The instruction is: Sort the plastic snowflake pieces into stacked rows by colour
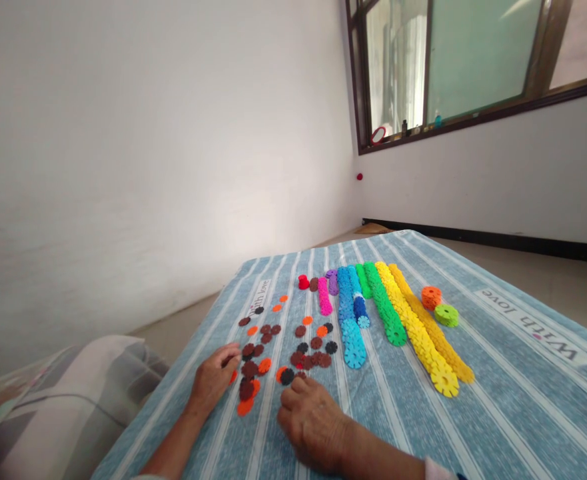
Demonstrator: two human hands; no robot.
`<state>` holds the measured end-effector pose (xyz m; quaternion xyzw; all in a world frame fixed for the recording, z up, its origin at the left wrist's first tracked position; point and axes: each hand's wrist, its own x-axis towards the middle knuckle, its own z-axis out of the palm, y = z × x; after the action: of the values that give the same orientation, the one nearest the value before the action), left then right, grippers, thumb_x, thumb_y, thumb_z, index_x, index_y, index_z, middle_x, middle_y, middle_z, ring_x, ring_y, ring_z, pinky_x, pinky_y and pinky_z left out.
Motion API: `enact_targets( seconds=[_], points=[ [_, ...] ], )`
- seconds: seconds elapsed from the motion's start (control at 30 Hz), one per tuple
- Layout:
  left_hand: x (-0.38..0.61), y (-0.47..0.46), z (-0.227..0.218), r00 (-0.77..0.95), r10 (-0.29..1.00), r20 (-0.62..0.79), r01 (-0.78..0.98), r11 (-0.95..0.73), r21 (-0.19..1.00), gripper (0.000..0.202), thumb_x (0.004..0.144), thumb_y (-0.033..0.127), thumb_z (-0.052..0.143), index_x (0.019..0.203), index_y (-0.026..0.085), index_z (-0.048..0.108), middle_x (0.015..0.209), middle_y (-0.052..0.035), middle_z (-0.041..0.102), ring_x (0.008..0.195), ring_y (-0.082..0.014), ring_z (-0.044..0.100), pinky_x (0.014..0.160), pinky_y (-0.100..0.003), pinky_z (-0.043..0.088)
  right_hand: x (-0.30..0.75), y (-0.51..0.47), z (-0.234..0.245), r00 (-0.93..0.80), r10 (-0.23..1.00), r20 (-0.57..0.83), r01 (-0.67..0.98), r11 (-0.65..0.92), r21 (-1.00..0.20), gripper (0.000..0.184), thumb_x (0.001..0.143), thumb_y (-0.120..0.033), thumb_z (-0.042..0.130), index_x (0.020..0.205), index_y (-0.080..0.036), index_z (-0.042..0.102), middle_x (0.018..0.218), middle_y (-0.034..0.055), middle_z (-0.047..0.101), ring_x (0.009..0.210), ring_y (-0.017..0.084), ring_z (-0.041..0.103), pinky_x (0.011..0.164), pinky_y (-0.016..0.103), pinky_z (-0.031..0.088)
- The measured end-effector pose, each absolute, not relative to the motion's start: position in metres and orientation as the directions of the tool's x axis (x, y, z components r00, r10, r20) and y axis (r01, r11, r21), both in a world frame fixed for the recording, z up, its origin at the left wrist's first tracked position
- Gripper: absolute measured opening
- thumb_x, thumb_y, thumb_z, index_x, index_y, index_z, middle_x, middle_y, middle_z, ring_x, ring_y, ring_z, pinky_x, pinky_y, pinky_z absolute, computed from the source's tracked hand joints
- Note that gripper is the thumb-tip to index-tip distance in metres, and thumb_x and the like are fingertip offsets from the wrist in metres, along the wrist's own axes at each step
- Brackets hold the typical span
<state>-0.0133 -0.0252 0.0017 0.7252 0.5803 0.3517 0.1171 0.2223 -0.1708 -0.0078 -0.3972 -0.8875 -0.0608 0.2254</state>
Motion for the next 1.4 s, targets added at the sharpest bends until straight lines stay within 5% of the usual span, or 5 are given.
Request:
enact_targets(
  seconds=[0.37, 0.63, 0.93, 1.17, 1.4],
  points=[
    [-0.011, -0.036, 0.008, 0.075, 0.953, 0.294, 0.711, -0.258, 0.654, 0.026, 0.069, 0.039, 0.050, 0.075, 0.022, 0.069, 0.078, -0.0007, 0.074, 0.076, -0.0208, 0.067, 0.076, -0.029, 0.051, 0.225, -0.172, -0.009, -0.570, 0.695, 0.438, 0.726, 0.676, -0.129, 0.014, 0.085, -0.011, 0.050, 0.073, -0.017, 0.052, 0.081, 0.0037, 0.058, 0.079, 0.017, 0.048, 0.071, 0.031, 0.038],
    [-0.011, -0.048, 0.014, 0.185, 0.954, 0.235, 0.770, -0.290, 0.569, 0.025, 0.073, 0.033, 0.048, 0.074, 0.019, 0.069, 0.071, 0.0001, 0.069, 0.071, -0.0175, 0.063, 0.070, -0.027, 0.047, 0.227, -0.176, -0.011, -0.548, 0.711, 0.440, 0.717, 0.671, -0.191, 0.021, 0.089, -0.008, 0.045, 0.072, -0.017, 0.051, 0.079, 0.0038, 0.057, 0.078, 0.017, 0.048, 0.071, 0.031, 0.037],
    [-0.018, -0.052, 0.016, 0.220, 0.963, 0.152, 0.745, -0.267, 0.611, 0.020, 0.072, 0.028, 0.051, 0.072, 0.017, 0.067, 0.066, -0.0007, 0.066, 0.065, -0.0171, 0.061, 0.065, -0.028, 0.047, 0.229, -0.178, -0.015, -0.539, 0.717, 0.442, 0.692, 0.676, -0.254, 0.023, 0.091, -0.009, 0.042, 0.072, -0.017, 0.050, 0.081, 0.0039, 0.056, 0.080, 0.017, 0.048, 0.074, 0.031, 0.038],
    [-0.028, -0.053, 0.025, 0.391, 0.920, 0.040, 0.695, -0.323, 0.643, 0.021, 0.061, 0.018, 0.061, 0.080, 0.018, 0.068, 0.095, -0.0086, 0.068, 0.084, -0.0211, 0.063, 0.075, -0.031, 0.051, 0.229, -0.177, -0.016, -0.537, 0.707, 0.461, 0.685, 0.684, -0.251, 0.023, 0.091, -0.008, 0.043, 0.072, -0.017, 0.050, 0.080, 0.0037, 0.056, 0.078, 0.016, 0.047, 0.074, 0.030, 0.038],
    [-0.026, -0.055, 0.028, 0.463, 0.886, 0.024, 0.749, -0.406, 0.525, 0.020, 0.060, 0.011, 0.056, 0.074, 0.019, 0.069, 0.099, -0.0047, 0.066, 0.083, -0.0170, 0.060, 0.078, -0.028, 0.048, 0.230, -0.178, -0.014, -0.543, 0.721, 0.430, 0.698, 0.672, -0.247, 0.022, 0.092, -0.010, 0.044, 0.072, -0.017, 0.050, 0.080, 0.0038, 0.056, 0.079, 0.017, 0.048, 0.073, 0.031, 0.037]
  ],
)
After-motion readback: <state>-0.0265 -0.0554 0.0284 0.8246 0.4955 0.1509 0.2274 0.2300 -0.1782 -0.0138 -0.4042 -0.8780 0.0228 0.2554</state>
